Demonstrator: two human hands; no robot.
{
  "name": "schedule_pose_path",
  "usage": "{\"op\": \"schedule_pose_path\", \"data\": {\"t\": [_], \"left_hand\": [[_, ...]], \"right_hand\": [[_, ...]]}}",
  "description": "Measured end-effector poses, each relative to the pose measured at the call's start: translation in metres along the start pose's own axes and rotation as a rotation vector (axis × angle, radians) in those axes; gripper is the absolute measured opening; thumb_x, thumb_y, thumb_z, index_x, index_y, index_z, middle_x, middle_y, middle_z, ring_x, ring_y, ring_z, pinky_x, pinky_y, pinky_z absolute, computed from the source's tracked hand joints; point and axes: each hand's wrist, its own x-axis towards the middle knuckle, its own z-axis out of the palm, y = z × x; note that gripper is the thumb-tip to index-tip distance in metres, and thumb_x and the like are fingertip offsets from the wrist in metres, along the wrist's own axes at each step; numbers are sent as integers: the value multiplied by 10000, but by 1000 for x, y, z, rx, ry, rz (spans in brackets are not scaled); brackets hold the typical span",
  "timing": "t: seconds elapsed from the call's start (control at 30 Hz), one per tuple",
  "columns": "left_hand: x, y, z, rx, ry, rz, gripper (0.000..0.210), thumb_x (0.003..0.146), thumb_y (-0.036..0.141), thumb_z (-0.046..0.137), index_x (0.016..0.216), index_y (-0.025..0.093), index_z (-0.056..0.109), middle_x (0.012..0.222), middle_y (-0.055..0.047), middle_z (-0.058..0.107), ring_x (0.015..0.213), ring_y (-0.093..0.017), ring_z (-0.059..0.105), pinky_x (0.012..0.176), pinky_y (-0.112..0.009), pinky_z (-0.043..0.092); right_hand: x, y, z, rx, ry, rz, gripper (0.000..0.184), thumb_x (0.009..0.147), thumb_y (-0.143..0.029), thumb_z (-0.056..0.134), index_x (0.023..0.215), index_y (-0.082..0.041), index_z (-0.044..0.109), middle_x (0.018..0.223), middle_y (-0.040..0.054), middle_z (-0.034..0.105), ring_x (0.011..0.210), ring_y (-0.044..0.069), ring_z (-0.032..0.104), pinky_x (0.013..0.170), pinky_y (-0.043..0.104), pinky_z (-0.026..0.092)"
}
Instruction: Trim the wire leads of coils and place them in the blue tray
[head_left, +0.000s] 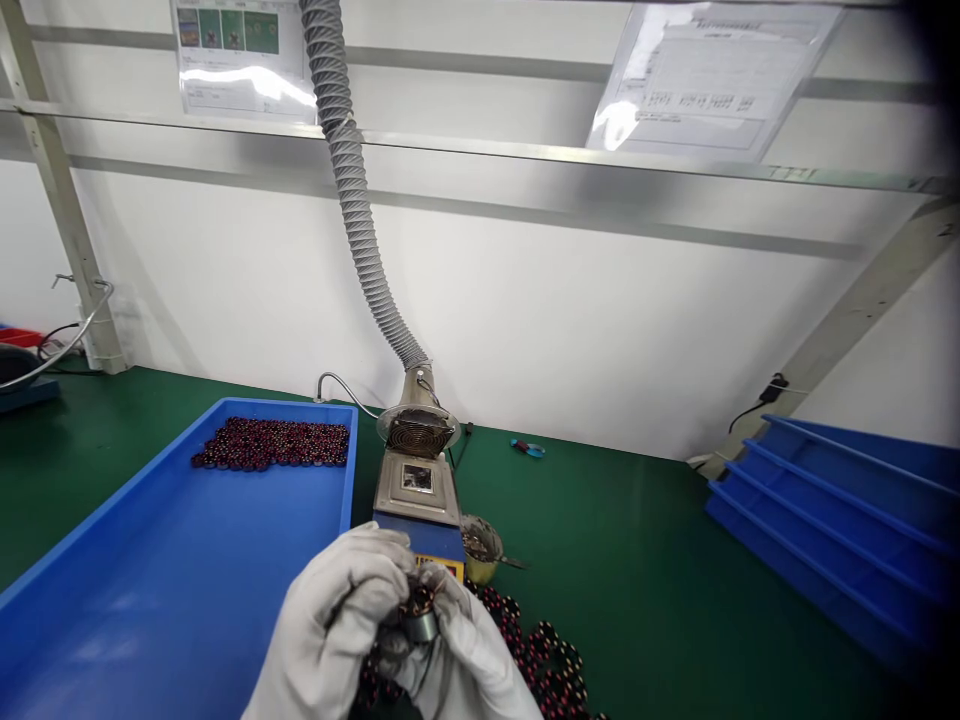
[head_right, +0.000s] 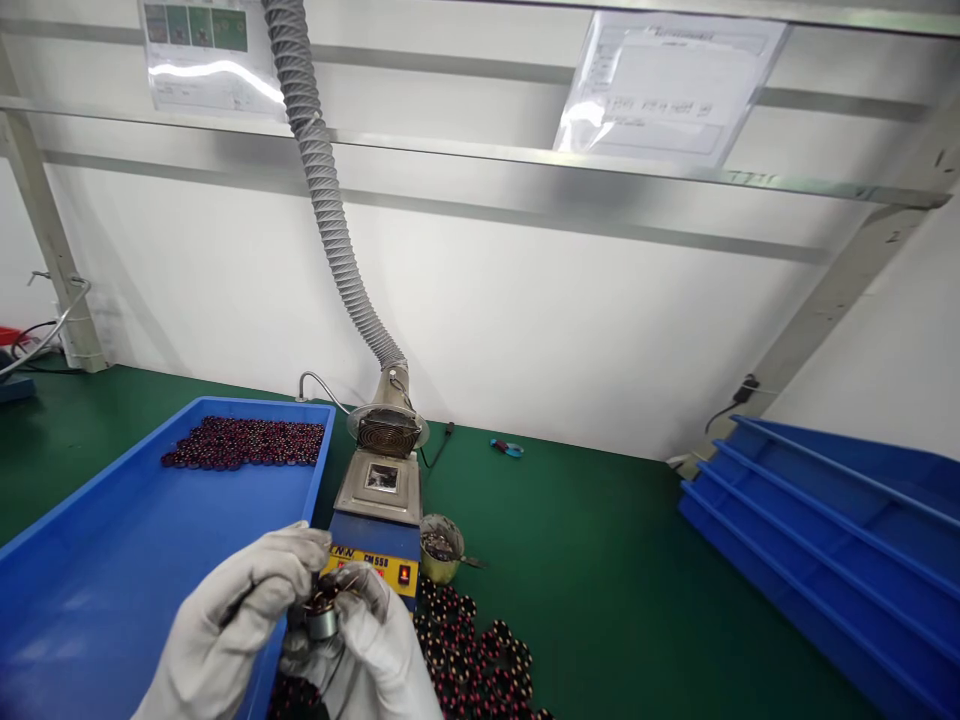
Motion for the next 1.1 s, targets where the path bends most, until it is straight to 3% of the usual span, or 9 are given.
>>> {"op": "schedule_pose_path", "data": {"t": [0.07,0.17,0.27,0.4,0.57,0.73,0.87,1.03,1.1], "left_hand": [[-2,2,-3,-55,97,-124,186,906,306,439,856,283,617,971,30,653,999,-174,577,924,-261,424],[1,3,-4,-24,-13,-267,205,807,374,608,990,292,647,1136,-17,624,1074,-208,554,907,-247,453],[2,-3,5,-65,-74,-192,153,769,276,667,918,291,694,1053,-30,670,997,-206,595,877,-259,473],[0,-9,12,-168,46,-68,81,805,251,630,782,285,699,822,19,698,857,-176,622,924,-285,432],[3,1,-2,-145,239,-113,97,807,268,616,791,316,698,913,56,701,920,-146,623,879,-200,453],[11,7,-2,-40,-130,-200,183,704,204,667,859,292,710,976,-7,696,945,-187,618,852,-231,477],[7,3,3,-54,-3,-129,126,745,192,632,719,296,699,751,43,701,805,-154,632,920,-259,430],[5,6,-10,-61,274,-137,148,763,192,595,727,292,699,824,44,714,863,-164,645,856,-236,482],[5,10,-11,17,256,-184,127,736,221,621,781,307,702,926,35,707,918,-177,637,849,-233,495]], "right_hand": [[1,1,0,-6,18,-23,229,519,-303,840,680,-192,721,691,28,712,680,157,646,725,289,512],[4,1,0,-2,18,-36,226,523,-299,834,670,-184,707,684,30,709,659,166,650,711,314,529],[3,4,2,15,-3,-48,238,537,-303,827,686,-178,691,680,30,702,637,167,647,682,317,539],[1,11,4,58,-20,-54,258,502,-246,846,685,-186,675,702,24,701,650,165,648,660,301,541],[8,8,-4,52,-42,1,216,528,-248,828,677,-190,683,699,33,704,616,175,653,620,325,550],[10,7,-1,59,-69,60,256,489,-248,852,689,-194,702,680,21,704,660,160,655,727,314,531],[-2,6,10,146,-75,74,206,558,-233,821,719,-202,695,706,15,704,674,163,645,746,341,520],[-18,-6,16,236,-69,106,155,696,-346,714,802,-236,685,722,-1,704,741,162,654,749,344,527],[-21,-9,19,241,-70,110,215,704,-389,698,840,-223,685,745,15,708,768,175,659,754,359,530]]}}
